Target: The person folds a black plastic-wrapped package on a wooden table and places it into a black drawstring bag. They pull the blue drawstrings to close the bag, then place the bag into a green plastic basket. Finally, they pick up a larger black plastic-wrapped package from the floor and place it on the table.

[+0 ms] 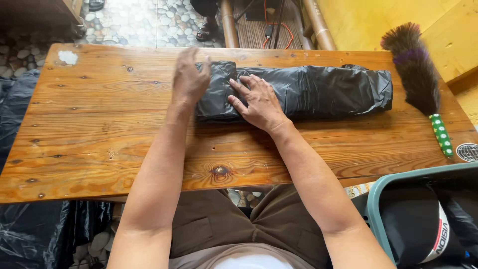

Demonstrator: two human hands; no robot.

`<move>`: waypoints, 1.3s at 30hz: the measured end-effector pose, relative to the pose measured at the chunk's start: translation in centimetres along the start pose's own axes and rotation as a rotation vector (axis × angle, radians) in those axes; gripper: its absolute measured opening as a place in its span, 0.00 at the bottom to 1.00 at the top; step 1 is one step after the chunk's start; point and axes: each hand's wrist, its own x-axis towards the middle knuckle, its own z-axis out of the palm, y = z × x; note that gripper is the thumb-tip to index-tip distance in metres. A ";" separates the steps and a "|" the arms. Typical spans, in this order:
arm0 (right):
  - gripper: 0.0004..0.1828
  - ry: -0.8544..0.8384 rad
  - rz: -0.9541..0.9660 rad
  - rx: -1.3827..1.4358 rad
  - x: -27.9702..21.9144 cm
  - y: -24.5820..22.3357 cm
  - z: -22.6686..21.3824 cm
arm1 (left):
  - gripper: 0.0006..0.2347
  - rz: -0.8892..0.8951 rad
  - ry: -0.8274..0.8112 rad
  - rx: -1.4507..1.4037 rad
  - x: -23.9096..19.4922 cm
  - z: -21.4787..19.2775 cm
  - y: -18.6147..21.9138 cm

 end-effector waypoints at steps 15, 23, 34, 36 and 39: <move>0.27 0.005 0.025 -0.042 -0.2 -0.8 -0.4 | 0.34 -0.209 -0.251 0.070 -2.6 -1.8 -1.4; 0.27 0.021 0.001 -0.084 -0.5 -1.5 -1.2 | 0.31 -0.189 -0.281 0.000 -3.3 -1.9 -1.1; 0.26 0.177 -0.130 -0.125 -0.7 -1.5 -0.8 | 0.29 -0.203 -0.264 -0.003 -3.0 -2.5 -1.4; 0.22 0.180 -0.240 -0.084 -0.9 -1.5 -0.4 | 0.29 -0.111 -0.195 -0.055 -3.2 -1.9 -2.3; 0.24 0.116 -0.190 0.032 -1.0 -1.3 -0.3 | 0.28 -0.187 -0.165 -0.127 -2.8 -1.1 -2.6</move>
